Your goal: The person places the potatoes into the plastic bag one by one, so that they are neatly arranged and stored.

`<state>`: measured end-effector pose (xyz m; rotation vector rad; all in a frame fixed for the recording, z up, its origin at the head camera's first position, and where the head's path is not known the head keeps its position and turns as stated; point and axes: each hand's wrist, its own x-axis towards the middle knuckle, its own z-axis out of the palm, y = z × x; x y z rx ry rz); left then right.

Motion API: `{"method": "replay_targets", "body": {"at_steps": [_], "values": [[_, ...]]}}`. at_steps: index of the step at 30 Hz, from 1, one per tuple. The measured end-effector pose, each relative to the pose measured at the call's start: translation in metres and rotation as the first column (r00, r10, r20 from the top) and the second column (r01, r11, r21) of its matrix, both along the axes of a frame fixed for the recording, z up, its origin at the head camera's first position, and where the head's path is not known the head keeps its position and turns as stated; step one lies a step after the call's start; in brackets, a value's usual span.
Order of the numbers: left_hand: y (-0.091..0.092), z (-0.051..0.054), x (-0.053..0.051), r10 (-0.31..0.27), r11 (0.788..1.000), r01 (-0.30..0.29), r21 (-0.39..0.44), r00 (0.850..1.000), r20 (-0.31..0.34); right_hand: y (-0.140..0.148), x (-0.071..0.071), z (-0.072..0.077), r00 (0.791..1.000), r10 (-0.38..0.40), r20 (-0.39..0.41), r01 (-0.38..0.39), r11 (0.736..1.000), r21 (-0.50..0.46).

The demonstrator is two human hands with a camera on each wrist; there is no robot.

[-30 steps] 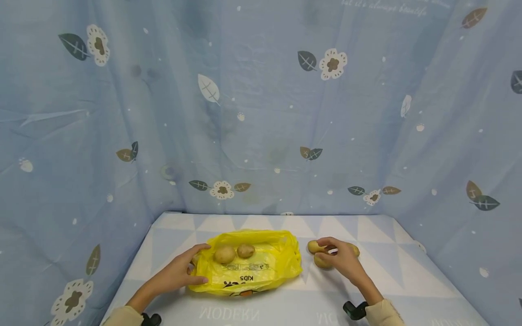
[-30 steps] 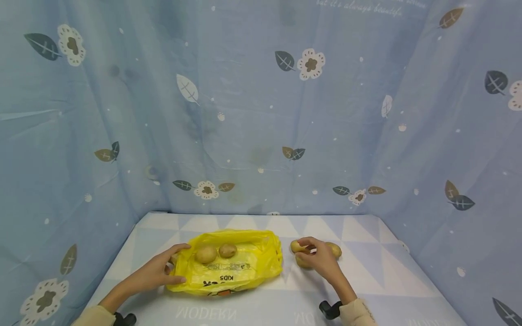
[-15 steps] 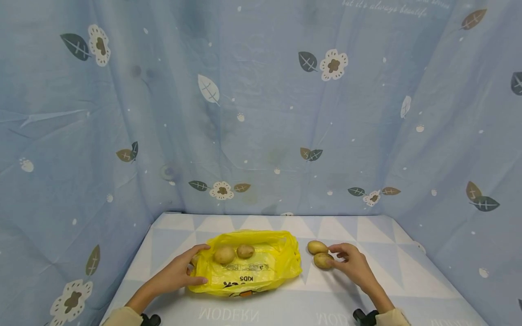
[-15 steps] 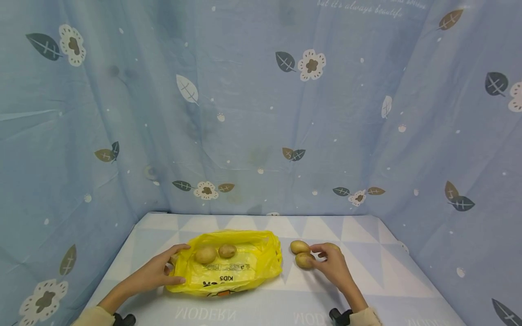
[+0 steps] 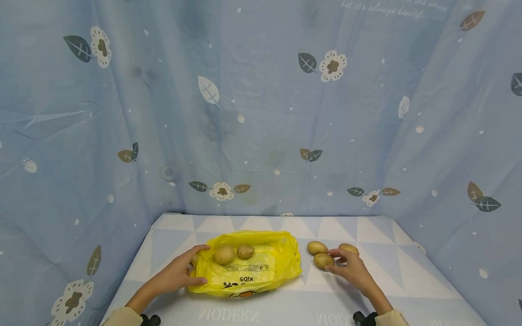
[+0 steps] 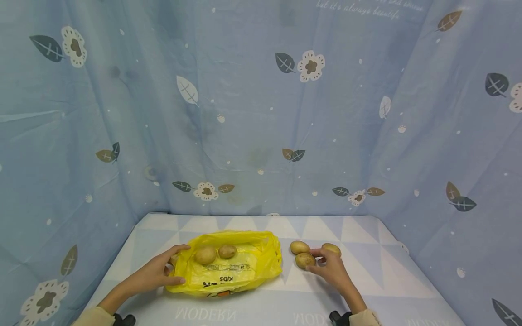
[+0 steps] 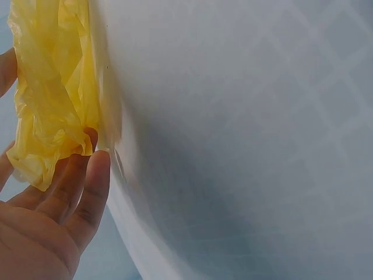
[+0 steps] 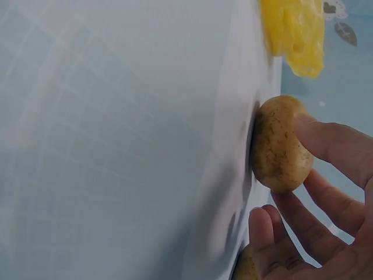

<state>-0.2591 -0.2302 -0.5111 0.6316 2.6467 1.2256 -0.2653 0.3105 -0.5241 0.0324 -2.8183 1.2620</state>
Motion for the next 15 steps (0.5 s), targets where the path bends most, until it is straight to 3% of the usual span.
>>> {"method": "replay_targets", "body": {"at_steps": [15], "values": [[0.0002, -0.0022, -0.0019, 0.008, 1.000, -0.008, 0.002, 1.000, 0.013, -0.0064, -0.0006, -0.0048, 1.000, 0.001, 0.004, -0.001, 1.000, -0.004]]}}
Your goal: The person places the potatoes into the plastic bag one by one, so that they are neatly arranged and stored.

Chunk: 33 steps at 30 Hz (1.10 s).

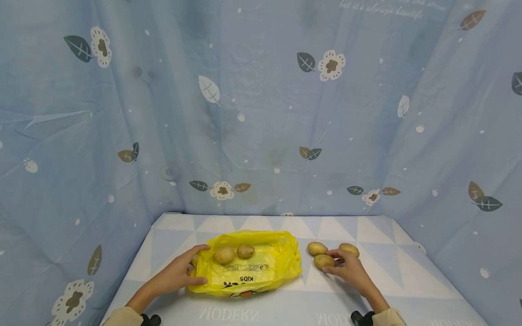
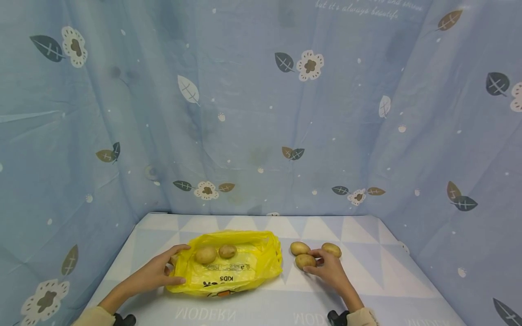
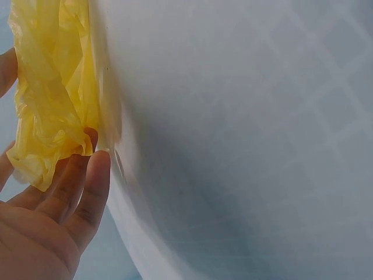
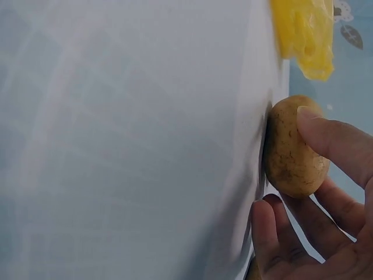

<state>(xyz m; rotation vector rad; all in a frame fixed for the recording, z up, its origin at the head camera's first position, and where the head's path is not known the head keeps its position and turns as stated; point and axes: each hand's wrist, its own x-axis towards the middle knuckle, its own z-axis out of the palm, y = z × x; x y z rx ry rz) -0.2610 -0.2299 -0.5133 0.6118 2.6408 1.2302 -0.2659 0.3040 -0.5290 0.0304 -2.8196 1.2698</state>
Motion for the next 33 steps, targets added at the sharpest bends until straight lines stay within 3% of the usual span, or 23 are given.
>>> {"method": "replay_targets", "body": {"at_steps": [11, 25, 33], "values": [[0.0009, 0.0007, 0.0000, 0.006, 1.000, -0.006, 0.002, 1.000, 0.013, -0.0026, -0.0021, -0.0022, 1.000, 0.007, 0.003, -0.007, 1.000, 0.002], [0.0031, 0.0015, -0.0009, 0.022, 1.000, -0.022, -0.016, 1.000, 0.009, -0.0051, -0.0014, -0.0017, 0.999, -0.005, -0.049, 0.008, 0.998, 0.058], [0.0031, 0.0035, 0.0016, 0.020, 1.000, -0.020, -0.010, 0.999, 0.026, -0.0058, -0.0021, -0.0005, 0.999, -0.016, -0.050, 0.018, 0.999, 0.033]]}}
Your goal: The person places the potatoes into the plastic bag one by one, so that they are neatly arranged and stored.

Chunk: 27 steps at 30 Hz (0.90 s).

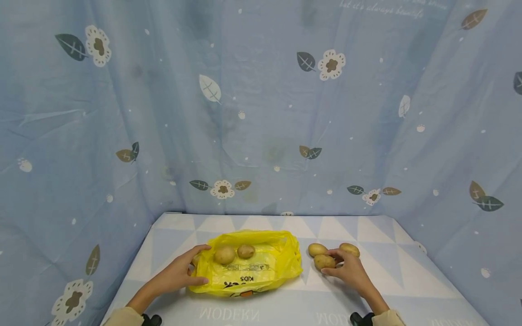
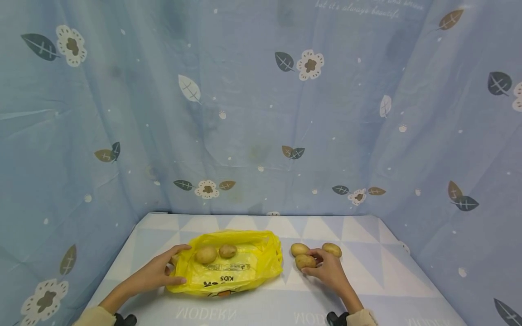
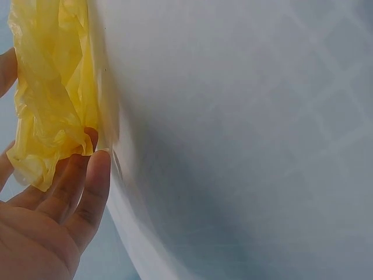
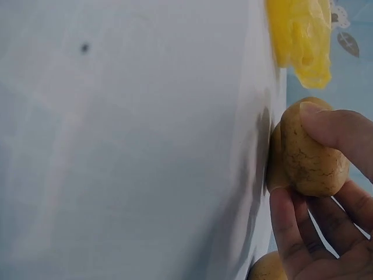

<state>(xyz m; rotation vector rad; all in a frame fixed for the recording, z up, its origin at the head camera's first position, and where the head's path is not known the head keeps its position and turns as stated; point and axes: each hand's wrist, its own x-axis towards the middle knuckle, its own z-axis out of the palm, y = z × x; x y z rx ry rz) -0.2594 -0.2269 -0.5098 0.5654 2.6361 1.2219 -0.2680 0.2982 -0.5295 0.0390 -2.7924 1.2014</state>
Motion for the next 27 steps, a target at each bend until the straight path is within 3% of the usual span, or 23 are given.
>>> {"method": "replay_targets", "body": {"at_steps": [13, 27], "values": [[-0.001, -0.002, -0.003, -0.006, 1.000, 0.006, 0.004, 1.000, -0.008, -0.002, -0.003, 0.003, 1.000, 0.019, 0.007, -0.018, 0.997, -0.080], [-0.002, -0.001, -0.002, -0.006, 1.000, 0.006, 0.008, 1.000, 0.001, -0.017, -0.004, 0.015, 0.999, 0.036, -0.021, -0.037, 0.994, -0.102]]}}
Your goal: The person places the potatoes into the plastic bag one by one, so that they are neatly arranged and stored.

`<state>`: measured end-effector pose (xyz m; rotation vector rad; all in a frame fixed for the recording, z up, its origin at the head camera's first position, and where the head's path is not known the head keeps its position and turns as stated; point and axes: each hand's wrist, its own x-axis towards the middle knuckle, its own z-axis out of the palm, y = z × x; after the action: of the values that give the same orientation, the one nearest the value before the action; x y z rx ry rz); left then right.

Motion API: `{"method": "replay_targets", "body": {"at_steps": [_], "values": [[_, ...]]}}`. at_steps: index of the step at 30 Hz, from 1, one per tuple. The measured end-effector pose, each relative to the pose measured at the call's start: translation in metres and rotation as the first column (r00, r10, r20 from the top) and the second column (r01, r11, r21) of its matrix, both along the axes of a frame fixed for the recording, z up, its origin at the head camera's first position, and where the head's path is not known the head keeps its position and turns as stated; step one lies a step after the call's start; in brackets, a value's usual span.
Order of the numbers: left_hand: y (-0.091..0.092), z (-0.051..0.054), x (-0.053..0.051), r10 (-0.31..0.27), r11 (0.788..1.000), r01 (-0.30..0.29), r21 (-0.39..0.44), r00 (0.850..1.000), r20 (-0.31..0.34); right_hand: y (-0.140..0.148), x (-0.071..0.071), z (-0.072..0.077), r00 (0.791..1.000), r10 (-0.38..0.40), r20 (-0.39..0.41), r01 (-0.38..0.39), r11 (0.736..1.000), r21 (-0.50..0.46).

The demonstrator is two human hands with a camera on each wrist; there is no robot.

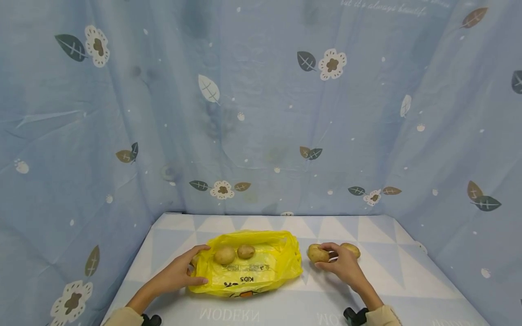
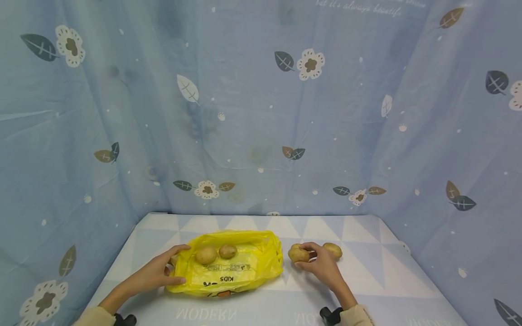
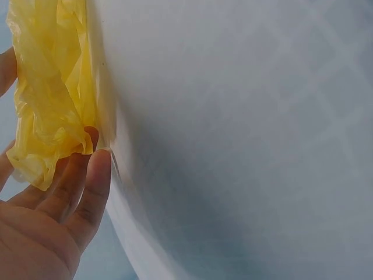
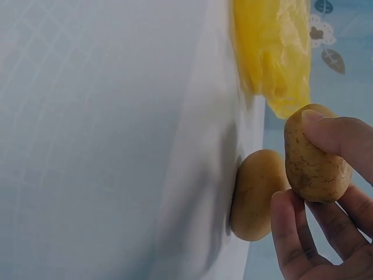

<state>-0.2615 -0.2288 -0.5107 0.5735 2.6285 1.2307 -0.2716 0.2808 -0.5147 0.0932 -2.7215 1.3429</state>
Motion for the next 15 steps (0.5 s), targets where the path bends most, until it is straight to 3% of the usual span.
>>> {"method": "replay_targets", "body": {"at_steps": [8, 15], "values": [[0.000, -0.001, -0.002, -0.007, 1.000, 0.007, 0.000, 1.000, 0.003, -0.008, 0.000, 0.004, 1.000, 0.015, -0.020, -0.015, 1.000, -0.015], [0.002, 0.000, -0.002, 0.028, 1.000, -0.027, -0.010, 0.999, 0.027, -0.020, -0.002, 0.008, 0.998, 0.056, -0.037, -0.057, 0.998, -0.033]]}}
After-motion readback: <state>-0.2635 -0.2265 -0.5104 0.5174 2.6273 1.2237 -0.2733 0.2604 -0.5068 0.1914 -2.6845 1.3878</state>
